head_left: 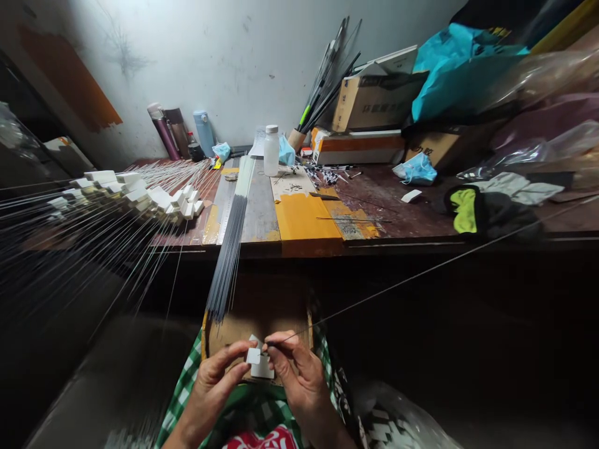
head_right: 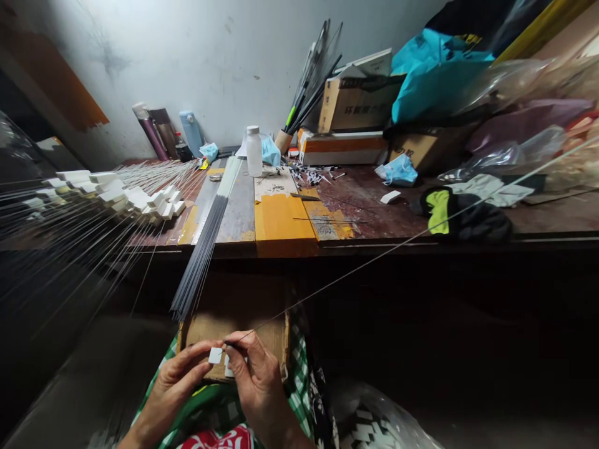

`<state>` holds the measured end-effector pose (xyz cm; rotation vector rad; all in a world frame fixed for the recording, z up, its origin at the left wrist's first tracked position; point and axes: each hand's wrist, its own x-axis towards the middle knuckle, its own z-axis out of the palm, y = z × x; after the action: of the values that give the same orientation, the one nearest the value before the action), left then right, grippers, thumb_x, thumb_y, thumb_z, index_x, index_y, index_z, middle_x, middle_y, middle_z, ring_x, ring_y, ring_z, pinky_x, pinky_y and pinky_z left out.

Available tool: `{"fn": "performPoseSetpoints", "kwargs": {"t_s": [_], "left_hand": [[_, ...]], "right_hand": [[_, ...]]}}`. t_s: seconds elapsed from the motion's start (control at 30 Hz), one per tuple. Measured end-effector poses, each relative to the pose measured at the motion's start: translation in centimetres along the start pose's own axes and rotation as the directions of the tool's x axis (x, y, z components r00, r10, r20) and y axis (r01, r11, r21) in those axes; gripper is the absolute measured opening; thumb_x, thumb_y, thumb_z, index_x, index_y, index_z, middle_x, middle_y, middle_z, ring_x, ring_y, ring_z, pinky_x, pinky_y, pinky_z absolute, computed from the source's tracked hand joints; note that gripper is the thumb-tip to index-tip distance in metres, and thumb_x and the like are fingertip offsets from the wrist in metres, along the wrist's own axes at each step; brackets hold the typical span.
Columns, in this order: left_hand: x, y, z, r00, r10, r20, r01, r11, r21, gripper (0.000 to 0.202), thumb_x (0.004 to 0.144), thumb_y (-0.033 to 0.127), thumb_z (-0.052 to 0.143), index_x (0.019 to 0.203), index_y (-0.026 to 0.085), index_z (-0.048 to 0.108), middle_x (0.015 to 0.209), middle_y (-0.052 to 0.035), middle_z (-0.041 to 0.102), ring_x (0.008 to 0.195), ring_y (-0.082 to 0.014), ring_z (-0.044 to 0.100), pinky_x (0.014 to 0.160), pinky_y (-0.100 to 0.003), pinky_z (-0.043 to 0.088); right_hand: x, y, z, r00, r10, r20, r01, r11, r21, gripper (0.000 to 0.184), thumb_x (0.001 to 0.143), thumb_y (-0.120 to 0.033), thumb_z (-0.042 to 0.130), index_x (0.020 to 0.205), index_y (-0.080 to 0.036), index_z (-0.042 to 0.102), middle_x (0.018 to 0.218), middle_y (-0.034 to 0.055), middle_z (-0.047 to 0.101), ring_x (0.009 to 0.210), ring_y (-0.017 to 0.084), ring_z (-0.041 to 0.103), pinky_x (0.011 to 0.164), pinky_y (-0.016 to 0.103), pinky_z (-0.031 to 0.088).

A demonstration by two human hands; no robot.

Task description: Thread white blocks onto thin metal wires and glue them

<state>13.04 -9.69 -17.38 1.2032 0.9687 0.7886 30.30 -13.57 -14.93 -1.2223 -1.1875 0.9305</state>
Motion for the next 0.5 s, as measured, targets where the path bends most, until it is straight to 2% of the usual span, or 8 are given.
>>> {"fn": "performPoseSetpoints", "kwargs": {"t_s": [0.23,0.5], "left_hand": [[-0.11,-0.55,-0.05,1.000,0.013,-0.013,-0.013,1.000,-0.003,0.026,0.082,0.034,0.069,0.107,0.028,0.070,0.113,-0.0031,0.070,0.107,-0.0233,0.063,0.094,-0.028,0.051],[-0.12,-0.84,-0.09,0.999,-0.017,-0.036,0.018,1.000,0.007,0.028,0.081,0.035,0.069,0.106,0.025,0.070,0.110,-0.0049,0.071,0.104,-0.0252,0.064,0.091,-0.030,0.053]], "right_hand": [[0.11,0.28,0.17,0.999,-0.004,0.037,0.004,1.000,-0.003,0.015,0.094,-0.025,0.051,0.105,-0.025,0.060,0.091,0.0015,0.061,0.068,0.011,0.058,0.065,0.022,0.051],[0.16,0.34,0.08,0.999,-0.014,0.029,0.015,0.999,-0.039,0.016,0.094,-0.026,0.050,0.106,-0.024,0.060,0.088,0.0017,0.061,0.065,0.011,0.058,0.064,0.023,0.051]]}}
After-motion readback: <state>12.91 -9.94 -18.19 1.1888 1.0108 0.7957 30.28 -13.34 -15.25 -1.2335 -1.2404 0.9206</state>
